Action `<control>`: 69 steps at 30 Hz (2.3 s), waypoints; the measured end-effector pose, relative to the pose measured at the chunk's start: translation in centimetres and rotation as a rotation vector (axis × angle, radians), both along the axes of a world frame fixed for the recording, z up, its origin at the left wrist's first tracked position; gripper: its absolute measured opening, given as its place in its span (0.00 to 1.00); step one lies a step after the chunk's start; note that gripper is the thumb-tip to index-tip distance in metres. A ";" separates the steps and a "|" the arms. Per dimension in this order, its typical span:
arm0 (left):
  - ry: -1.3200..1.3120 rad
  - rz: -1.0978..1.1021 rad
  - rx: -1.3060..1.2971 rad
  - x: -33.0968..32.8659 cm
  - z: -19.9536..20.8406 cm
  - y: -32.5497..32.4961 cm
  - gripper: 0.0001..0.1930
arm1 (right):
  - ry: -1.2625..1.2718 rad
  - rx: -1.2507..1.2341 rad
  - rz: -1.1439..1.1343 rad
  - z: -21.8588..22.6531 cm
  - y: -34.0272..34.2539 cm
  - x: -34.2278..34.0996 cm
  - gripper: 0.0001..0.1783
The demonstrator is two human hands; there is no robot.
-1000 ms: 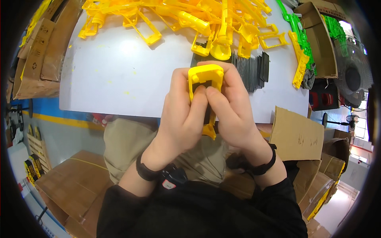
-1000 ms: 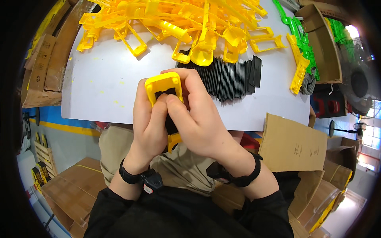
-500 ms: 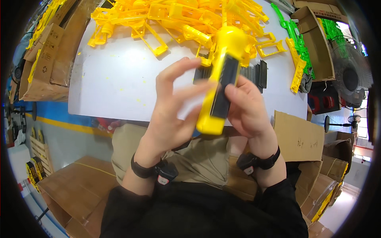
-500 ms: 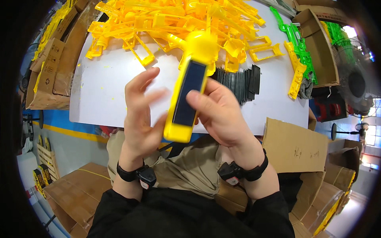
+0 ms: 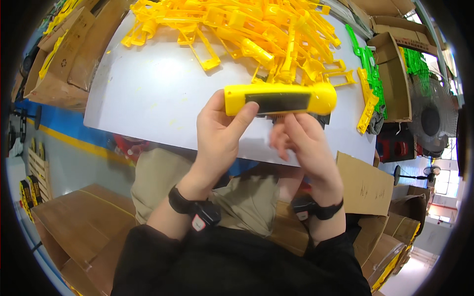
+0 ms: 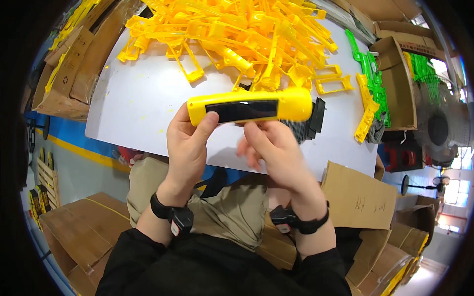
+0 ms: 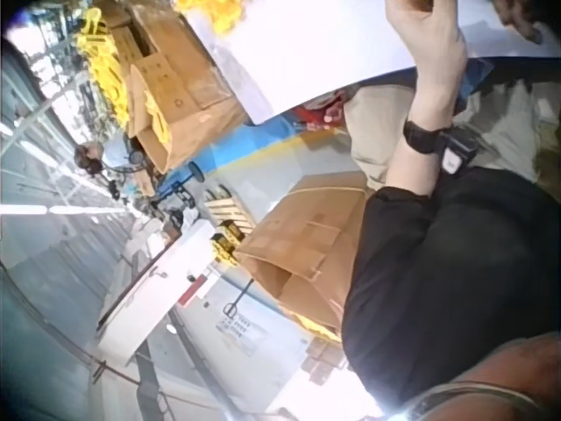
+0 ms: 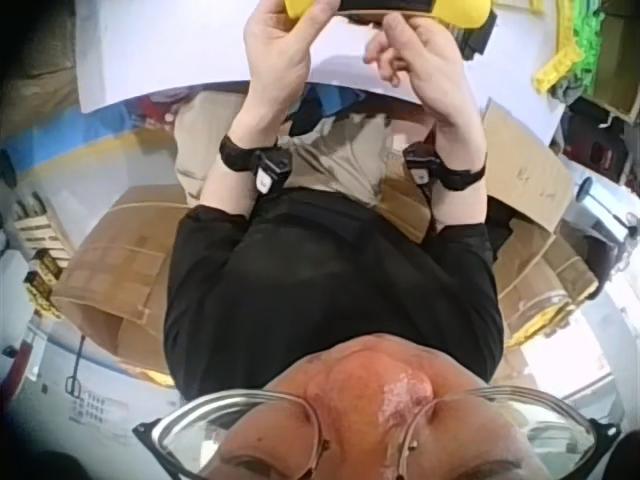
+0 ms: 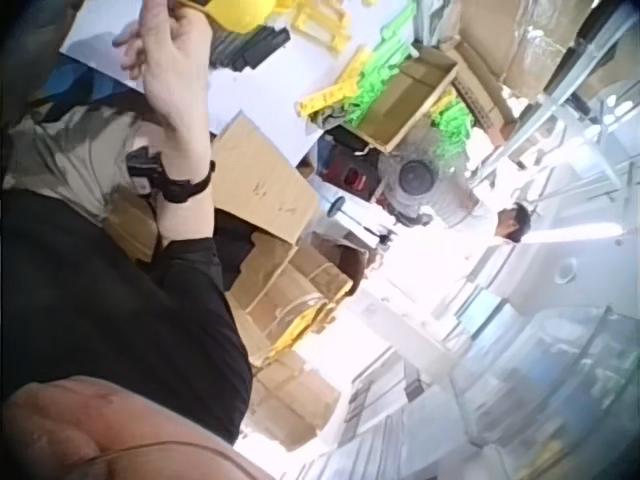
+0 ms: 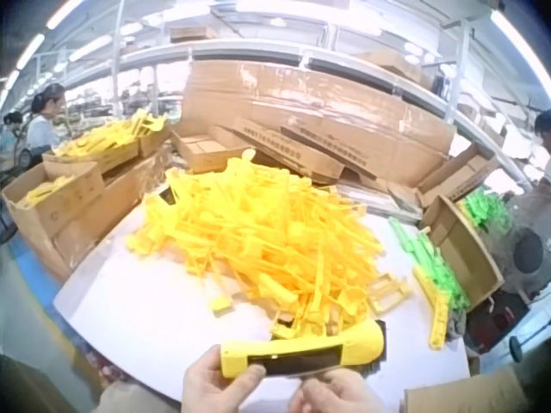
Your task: The recorder is assembling yellow handheld flashlights by inserting internal components into the plastic casing.
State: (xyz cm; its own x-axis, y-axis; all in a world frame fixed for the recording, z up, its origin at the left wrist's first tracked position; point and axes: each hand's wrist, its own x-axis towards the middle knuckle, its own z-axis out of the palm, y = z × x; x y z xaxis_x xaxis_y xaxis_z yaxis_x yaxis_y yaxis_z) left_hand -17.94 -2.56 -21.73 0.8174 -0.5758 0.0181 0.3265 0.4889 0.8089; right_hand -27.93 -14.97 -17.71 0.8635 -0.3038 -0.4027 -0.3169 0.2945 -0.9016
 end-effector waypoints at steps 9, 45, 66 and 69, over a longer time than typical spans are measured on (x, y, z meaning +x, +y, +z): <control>-0.544 -0.451 0.159 3.0 1.5 3.1 0.14 | -0.423 -0.342 0.081 -0.5 0.6 -0.2 0.19; -0.866 -0.559 0.361 1.9 -0.2 2.1 0.15 | -0.101 -0.113 0.169 -1.4 -1.1 -0.1 0.12; -0.064 -0.332 0.042 1.7 -1.7 1.7 0.18 | -0.203 0.354 -0.030 -2.6 0.4 0.3 0.12; -0.053 -0.426 0.062 2.3 -1.3 2.1 0.18 | -0.164 0.266 0.184 -2.7 -0.3 0.1 0.12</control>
State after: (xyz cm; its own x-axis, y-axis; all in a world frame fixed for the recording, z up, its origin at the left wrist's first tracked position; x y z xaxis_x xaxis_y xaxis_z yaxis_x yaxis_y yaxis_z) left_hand -15.68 -0.48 -23.05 0.5053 -0.8629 0.0086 0.4454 0.2693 0.8539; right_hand -27.83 -15.26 -20.38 0.9535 -0.0406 -0.2985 -0.2440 0.4768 -0.8444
